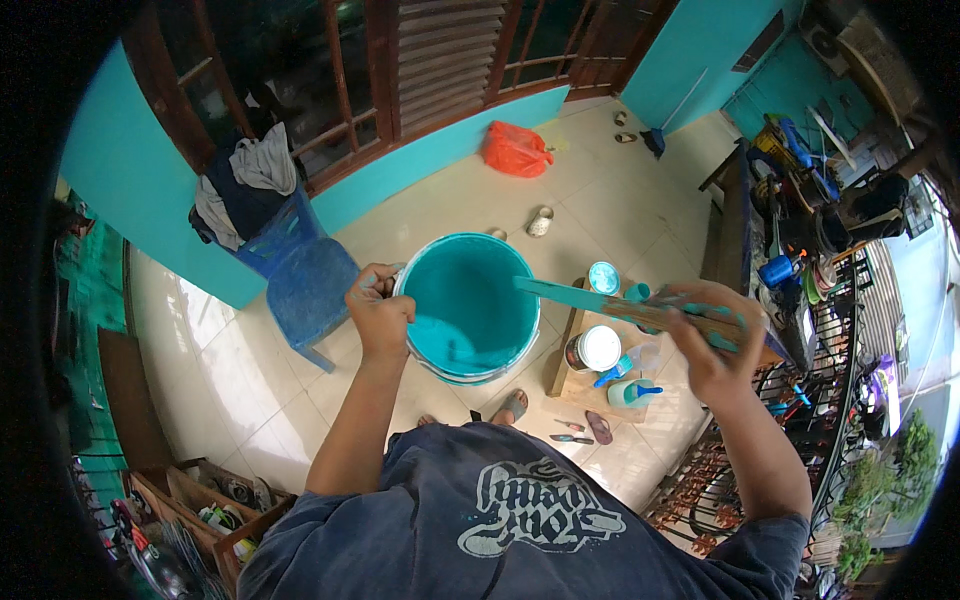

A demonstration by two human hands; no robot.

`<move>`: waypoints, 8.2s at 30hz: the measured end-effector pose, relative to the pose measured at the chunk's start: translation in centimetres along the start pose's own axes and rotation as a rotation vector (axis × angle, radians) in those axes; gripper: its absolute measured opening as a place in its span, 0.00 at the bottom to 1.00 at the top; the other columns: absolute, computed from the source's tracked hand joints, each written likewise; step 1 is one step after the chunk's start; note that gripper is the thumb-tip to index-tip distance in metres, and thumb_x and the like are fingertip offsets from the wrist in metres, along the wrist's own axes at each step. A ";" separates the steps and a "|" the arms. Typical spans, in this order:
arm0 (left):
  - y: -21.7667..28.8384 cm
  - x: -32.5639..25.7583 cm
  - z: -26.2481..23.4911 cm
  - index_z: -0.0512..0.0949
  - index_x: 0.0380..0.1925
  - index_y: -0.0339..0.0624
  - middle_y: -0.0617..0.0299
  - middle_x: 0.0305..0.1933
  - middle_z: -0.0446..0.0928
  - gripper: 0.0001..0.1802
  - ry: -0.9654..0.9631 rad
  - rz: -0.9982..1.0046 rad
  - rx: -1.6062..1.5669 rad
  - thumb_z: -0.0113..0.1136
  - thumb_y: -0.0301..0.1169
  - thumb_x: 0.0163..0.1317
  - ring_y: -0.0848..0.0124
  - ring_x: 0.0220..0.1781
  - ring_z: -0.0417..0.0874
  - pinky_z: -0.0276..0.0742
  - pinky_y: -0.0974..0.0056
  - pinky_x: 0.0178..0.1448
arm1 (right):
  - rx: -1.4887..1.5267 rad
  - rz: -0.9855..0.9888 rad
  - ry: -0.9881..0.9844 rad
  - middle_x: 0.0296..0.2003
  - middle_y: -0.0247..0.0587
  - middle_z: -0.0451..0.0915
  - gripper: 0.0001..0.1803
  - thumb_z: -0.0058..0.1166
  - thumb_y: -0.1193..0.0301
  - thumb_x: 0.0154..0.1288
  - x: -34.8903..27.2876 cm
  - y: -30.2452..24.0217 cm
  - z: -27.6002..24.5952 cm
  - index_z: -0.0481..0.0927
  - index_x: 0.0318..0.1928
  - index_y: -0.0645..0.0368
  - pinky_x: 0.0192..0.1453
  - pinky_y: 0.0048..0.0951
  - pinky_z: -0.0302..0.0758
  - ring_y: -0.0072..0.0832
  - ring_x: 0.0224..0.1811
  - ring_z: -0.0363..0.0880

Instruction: The person stirs turquoise paint in several open buckets using a wooden stick, then transfers some paint into a smaller container. The person repeatedly stirs and checks the paint consistency across multiple buckets.

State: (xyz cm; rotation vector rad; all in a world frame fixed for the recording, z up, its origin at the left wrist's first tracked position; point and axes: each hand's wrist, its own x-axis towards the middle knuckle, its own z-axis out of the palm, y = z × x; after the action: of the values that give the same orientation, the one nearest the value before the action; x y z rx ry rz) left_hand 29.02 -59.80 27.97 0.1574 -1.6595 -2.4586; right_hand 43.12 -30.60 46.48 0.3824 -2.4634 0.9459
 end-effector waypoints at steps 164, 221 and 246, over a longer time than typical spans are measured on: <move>-64.3 18.1 85.3 0.73 0.33 0.33 0.68 0.25 0.67 0.18 -1.784 -0.423 0.436 0.52 0.14 0.34 0.79 0.24 0.66 0.61 0.74 0.31 | -0.172 1.752 1.740 0.37 0.48 0.81 0.19 0.66 0.72 0.55 -0.5 72.7 9.7 0.79 0.48 0.63 0.39 0.32 0.80 0.37 0.36 0.84; -84.2 6.9 66.4 0.72 0.33 0.31 0.55 0.33 0.76 0.21 -1.814 -0.022 0.755 0.49 0.08 0.32 0.69 0.32 0.80 0.73 0.70 0.35 | -0.157 1.638 1.865 0.36 0.48 0.83 0.21 0.72 0.70 0.55 -14.8 83.9 28.5 0.82 0.47 0.67 0.41 0.34 0.80 0.42 0.35 0.84; -81.4 2.5 64.1 0.72 0.31 0.30 0.54 0.34 0.78 0.18 -1.776 0.143 0.833 0.52 0.07 0.35 0.71 0.33 0.79 0.75 0.69 0.38 | 0.350 1.311 2.574 0.49 0.50 0.85 0.20 0.53 0.60 0.76 -19.5 85.7 28.7 0.82 0.50 0.67 0.58 0.31 0.75 0.30 0.51 0.81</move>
State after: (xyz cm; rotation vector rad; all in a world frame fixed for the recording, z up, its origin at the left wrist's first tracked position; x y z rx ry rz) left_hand 8.22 27.72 -23.43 -2.4225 -2.7188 -1.2033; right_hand 14.95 13.46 -29.78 -1.5036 0.1864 0.8537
